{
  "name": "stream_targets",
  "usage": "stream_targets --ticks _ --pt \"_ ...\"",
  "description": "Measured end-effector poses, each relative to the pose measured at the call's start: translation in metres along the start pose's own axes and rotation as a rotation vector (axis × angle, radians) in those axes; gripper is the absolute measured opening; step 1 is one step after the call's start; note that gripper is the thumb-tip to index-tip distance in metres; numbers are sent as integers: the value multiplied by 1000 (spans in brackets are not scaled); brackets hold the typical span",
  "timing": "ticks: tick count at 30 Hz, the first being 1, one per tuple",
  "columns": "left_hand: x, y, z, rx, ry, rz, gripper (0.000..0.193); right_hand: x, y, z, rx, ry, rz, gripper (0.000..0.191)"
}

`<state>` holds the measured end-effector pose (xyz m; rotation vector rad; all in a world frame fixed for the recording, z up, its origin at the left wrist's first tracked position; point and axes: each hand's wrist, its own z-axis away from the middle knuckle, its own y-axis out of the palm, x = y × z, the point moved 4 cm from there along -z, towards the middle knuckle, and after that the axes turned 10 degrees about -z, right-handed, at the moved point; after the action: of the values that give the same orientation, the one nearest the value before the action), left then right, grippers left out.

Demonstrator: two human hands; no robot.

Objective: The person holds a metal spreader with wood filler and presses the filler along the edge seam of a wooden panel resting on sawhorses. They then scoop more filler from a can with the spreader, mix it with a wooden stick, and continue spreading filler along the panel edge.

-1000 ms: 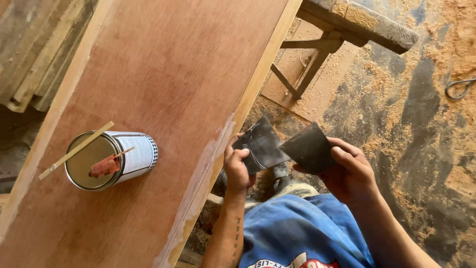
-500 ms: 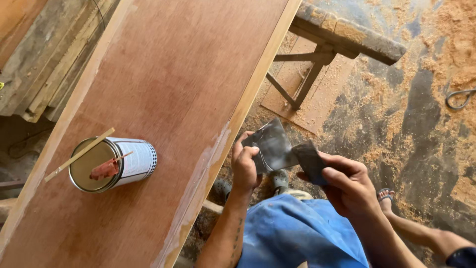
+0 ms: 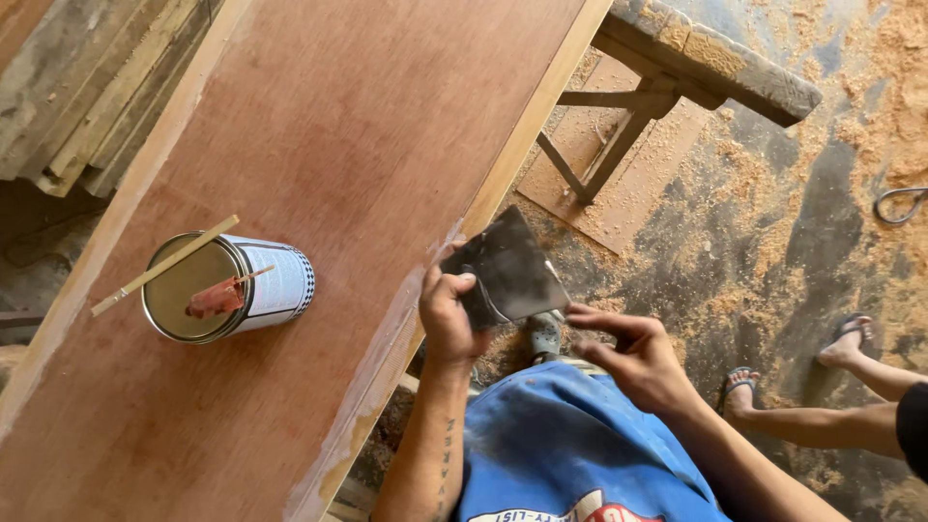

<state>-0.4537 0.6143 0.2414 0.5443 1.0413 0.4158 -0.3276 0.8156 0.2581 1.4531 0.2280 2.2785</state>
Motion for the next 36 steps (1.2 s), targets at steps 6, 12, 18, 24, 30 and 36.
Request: stream_targets --ticks 6,12,18,24,30,36 --pt "-5 -26 4 59 -78 -58 51 50 -27 -28 -55 -173 -322 27" --pt "30 -47 6 -57 -341 138 56 68 -35 -51 89 -169 -285 28" --pt "63 -68 4 -53 -435 123 57 39 -22 -82 26 -108 -215 23" --pt "66 -55 0 -4 -506 80 60 21 -2 -102 -38 -36 -153 19" --pt "54 -32 6 94 -507 220 59 7 10 -98 -31 16 54 23" --pt "55 -39 2 41 -449 313 44 -18 12 -95 -77 107 -10 20"
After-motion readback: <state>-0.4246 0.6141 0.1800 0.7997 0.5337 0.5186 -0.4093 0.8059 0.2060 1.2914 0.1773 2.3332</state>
